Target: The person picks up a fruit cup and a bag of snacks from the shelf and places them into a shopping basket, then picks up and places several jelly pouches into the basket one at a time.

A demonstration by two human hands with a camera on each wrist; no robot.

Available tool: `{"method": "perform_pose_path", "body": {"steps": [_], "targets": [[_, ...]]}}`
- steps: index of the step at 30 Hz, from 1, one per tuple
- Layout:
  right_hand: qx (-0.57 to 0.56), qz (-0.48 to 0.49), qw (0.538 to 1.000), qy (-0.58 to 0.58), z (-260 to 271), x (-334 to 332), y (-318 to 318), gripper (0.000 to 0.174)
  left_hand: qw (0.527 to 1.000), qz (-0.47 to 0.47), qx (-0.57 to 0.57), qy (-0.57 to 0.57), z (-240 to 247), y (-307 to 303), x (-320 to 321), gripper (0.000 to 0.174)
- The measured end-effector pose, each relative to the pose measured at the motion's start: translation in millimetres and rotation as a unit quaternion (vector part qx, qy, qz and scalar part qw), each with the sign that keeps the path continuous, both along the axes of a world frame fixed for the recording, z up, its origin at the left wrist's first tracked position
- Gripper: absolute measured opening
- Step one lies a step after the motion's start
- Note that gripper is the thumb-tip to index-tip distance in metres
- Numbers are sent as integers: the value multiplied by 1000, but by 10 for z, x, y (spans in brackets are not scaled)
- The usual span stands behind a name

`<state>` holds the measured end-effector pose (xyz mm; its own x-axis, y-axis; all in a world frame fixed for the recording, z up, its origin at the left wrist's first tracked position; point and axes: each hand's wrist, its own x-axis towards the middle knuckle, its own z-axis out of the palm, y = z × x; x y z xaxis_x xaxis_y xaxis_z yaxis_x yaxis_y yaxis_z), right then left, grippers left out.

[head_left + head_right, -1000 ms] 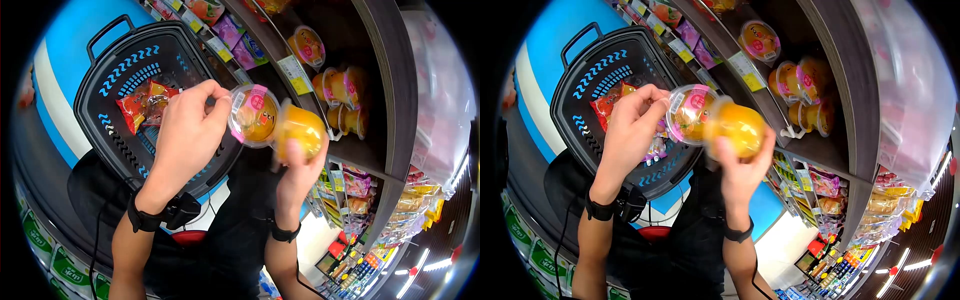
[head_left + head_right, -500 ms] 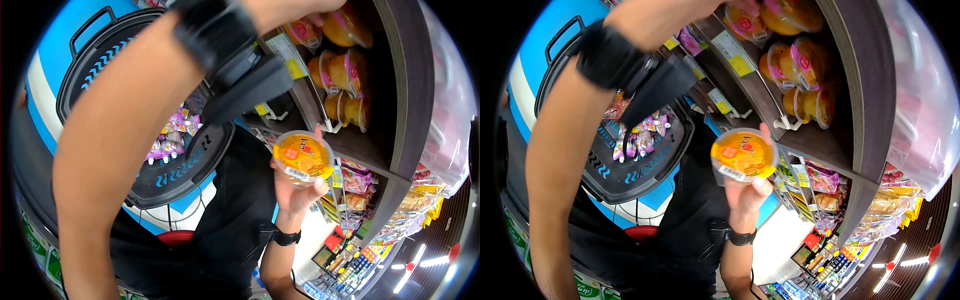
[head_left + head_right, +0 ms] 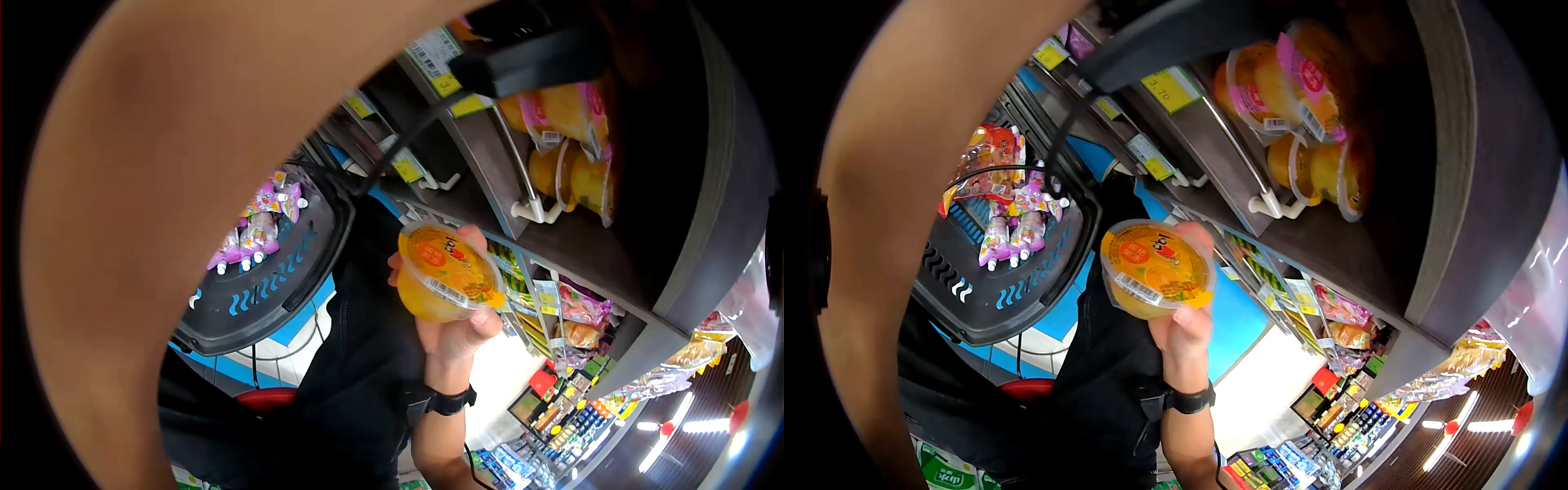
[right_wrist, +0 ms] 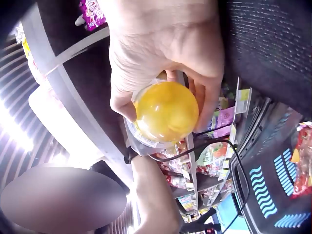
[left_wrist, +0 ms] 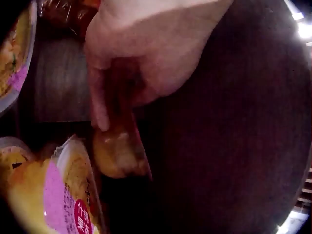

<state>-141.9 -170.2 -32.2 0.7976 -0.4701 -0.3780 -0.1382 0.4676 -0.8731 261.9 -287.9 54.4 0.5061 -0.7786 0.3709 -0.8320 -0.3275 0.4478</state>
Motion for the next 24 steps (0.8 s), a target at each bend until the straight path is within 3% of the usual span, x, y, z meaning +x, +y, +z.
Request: {"method": "perform_pose_path", "body": {"steps": [10, 24], "targets": [[16, -6, 1000, -3, 61, 66, 73, 85, 998, -27, -61, -4, 143, -298, -39, 25], [66, -12, 997, -41, 58, 99, 28, 79, 995, -45, -89, 2, 147, -268, -144, 24]]}}
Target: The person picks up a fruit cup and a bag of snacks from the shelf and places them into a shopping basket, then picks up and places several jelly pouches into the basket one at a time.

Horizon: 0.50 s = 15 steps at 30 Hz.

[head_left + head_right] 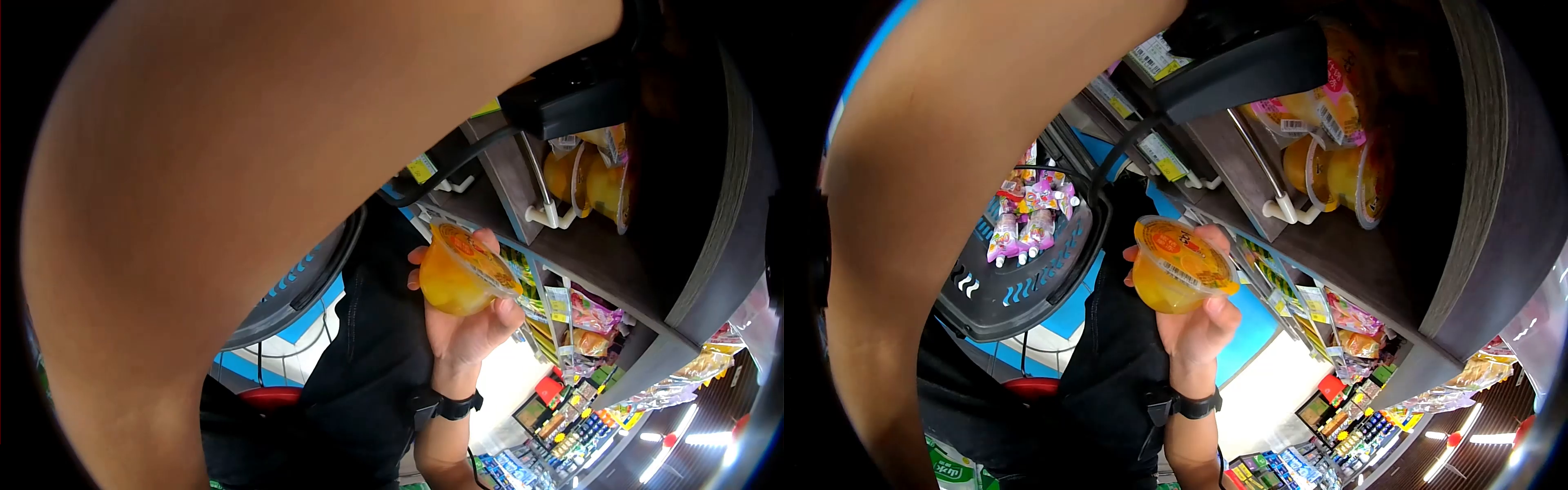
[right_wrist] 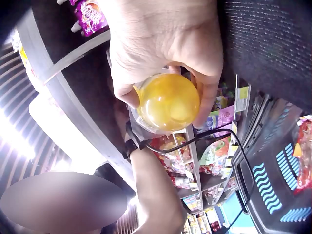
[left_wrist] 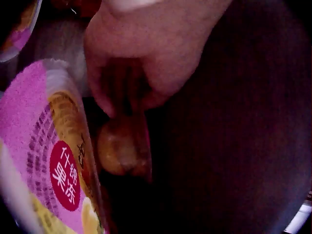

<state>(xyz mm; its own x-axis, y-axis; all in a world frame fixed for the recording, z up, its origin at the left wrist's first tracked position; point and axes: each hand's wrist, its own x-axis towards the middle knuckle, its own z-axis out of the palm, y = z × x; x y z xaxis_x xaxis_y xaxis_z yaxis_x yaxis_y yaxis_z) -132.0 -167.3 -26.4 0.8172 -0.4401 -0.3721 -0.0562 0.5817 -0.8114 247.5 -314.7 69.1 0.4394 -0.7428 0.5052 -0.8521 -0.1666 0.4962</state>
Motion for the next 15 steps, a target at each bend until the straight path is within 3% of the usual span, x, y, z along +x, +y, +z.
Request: {"method": "perform_pose_path", "body": {"steps": [15], "targets": [[17, 14, 1000, -10, -4, -30, -27, 69, 999, -9, 26, 30, -417, 653, -171, 23]]}}
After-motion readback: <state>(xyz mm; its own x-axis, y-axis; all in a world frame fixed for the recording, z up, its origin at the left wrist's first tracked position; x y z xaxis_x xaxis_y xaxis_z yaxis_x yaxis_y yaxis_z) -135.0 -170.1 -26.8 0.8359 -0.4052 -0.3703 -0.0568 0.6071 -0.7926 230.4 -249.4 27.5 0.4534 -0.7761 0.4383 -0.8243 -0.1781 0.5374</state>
